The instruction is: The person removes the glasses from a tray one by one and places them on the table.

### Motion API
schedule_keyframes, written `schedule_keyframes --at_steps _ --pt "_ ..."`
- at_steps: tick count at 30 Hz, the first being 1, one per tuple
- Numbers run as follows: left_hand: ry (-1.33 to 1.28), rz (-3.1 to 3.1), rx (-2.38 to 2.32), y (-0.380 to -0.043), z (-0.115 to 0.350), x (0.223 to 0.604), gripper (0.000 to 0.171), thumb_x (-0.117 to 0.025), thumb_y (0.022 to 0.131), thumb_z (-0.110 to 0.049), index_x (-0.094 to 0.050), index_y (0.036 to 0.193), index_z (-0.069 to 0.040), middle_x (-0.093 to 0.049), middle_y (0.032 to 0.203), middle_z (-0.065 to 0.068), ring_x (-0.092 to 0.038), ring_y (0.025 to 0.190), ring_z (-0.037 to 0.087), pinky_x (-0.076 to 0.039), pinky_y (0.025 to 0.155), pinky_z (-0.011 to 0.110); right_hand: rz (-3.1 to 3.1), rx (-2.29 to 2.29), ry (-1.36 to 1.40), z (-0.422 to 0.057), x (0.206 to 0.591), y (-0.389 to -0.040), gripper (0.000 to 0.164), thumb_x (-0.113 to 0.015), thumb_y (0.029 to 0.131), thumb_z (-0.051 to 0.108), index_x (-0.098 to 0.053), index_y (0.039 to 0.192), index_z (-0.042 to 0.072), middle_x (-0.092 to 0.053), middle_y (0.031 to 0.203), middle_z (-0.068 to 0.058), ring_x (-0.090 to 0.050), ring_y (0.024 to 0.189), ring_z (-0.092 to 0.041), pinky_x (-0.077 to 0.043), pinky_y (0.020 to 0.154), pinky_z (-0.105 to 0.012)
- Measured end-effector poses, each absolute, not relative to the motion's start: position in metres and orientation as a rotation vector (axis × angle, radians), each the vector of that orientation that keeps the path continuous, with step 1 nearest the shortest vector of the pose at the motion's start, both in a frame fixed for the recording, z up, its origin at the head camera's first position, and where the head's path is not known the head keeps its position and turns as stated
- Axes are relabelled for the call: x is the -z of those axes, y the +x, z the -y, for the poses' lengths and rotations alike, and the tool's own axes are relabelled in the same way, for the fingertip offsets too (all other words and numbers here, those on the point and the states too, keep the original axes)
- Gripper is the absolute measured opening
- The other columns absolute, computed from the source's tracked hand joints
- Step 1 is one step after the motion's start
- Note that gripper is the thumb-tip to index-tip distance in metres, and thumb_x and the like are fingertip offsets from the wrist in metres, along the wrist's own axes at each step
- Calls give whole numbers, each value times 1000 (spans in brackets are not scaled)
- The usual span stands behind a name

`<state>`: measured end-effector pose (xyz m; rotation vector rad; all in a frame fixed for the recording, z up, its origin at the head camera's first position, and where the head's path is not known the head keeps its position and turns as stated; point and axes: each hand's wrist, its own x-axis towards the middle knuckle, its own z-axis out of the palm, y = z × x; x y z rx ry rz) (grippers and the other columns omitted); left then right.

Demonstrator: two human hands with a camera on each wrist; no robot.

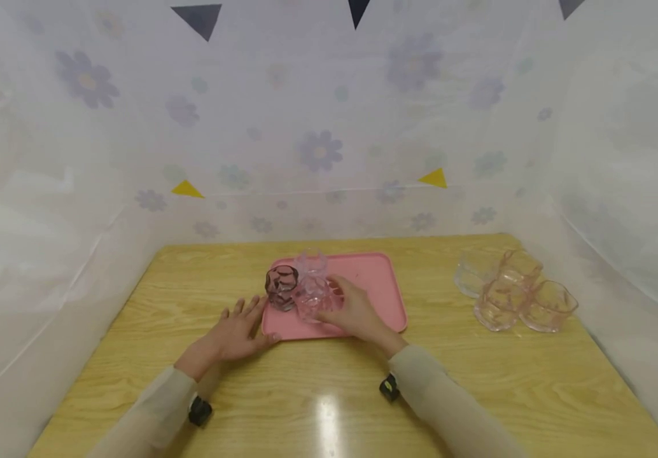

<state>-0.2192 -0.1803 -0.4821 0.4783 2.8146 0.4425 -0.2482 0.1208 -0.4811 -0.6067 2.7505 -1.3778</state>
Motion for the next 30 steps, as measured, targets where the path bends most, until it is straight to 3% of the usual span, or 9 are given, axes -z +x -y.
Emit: schedule_keyframes --at_steps 7,17,30 --pt "479 -2814 -434 -219 180 483 100 -49 100 -73 -14 171 -12 -19 174 23 -14 158 56 -13 124 77 -2743 1342 -561 -115 483 -252 91 -93 81 35 -49 155 8 -65 143 -13 -65 122 -29 -56 106 -48" --pt "476 -2814 -434 -219 179 482 99 -50 100 -72 -14 171 -12 -20 174 23 -15 158 56 -13 124 77 -2713 1361 -534 -107 483 -251 85 -91 83 30 -50 153 5 -63 146 -18 -62 132 -34 -50 114 -52" --pt "466 -2816 -426 -219 179 483 100 -49 100 -73 -14 171 -11 -19 174 23 -14 159 56 -12 125 77 -2699 1371 -510 -105 481 -251 79 -89 86 31 -51 150 3 -66 140 -16 -65 121 -29 -56 105 -48"
